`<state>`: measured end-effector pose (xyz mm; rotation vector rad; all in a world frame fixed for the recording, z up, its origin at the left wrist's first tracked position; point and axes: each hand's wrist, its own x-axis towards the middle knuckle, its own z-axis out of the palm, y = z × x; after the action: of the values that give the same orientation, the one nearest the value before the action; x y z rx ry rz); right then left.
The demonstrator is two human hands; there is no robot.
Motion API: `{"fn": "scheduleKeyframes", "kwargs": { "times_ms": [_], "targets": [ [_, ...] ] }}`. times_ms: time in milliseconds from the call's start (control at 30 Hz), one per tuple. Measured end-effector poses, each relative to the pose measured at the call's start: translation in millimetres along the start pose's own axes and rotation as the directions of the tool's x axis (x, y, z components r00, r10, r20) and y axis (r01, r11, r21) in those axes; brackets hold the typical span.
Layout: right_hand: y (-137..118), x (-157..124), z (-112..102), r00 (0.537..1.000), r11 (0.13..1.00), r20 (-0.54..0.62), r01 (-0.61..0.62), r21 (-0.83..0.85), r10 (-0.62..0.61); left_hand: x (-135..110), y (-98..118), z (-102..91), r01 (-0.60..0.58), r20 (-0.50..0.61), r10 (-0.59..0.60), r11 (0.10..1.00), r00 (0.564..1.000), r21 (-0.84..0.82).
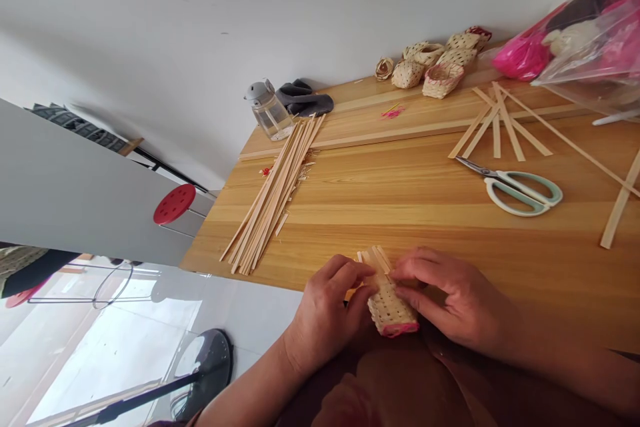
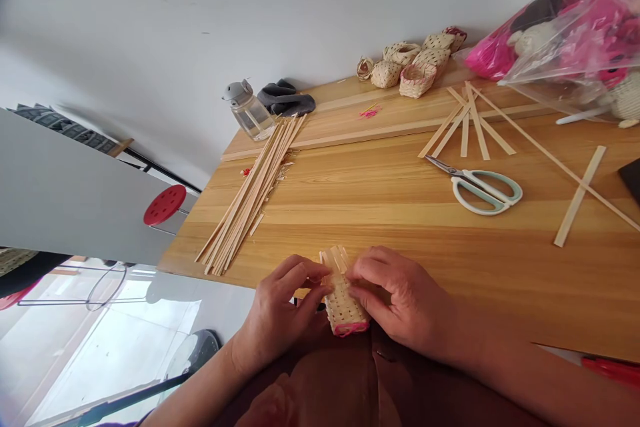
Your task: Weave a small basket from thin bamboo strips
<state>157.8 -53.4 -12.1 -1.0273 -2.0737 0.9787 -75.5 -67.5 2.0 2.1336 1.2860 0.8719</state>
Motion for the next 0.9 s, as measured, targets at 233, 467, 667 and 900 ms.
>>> {"fn": "scheduleKeyframes", "kwargs": {
  "times_ms": [233, 467, 667, 900],
  "targets": [
    [1.2, -6.6, 10.6, 0.960, 0.942, -0.023, -0.269, 0.200, 0.279, -1.4, -1.8, -6.6, -0.017, 0.020, 0.017, 1.000, 1.000, 0.002],
    [-0.1, -2.3, 13.0, 0.983, 0.968, -0.040, -0.169, 0.185, 0.179, -8.3, -13.3, -10.3, -0.175, 0.046, 0.171, 0.979, 0.984, 0.105],
    [-3.4, 0.9, 15.7, 0.979, 0.958, -0.012, -0.198, 0.209, 0.205, -2.5, -9.0, -12.0, -0.088, 0.008, 0.088, 0.993, 0.996, 0.074],
    [-6.2, 6.1, 16.2, 0.955, 0.919, 0.083, -0.298, 0.259, 0.286, -8.6, -17.9, -13.2, -0.201, 0.015, 0.201, 0.972, 0.979, 0.122]
  ]
}}
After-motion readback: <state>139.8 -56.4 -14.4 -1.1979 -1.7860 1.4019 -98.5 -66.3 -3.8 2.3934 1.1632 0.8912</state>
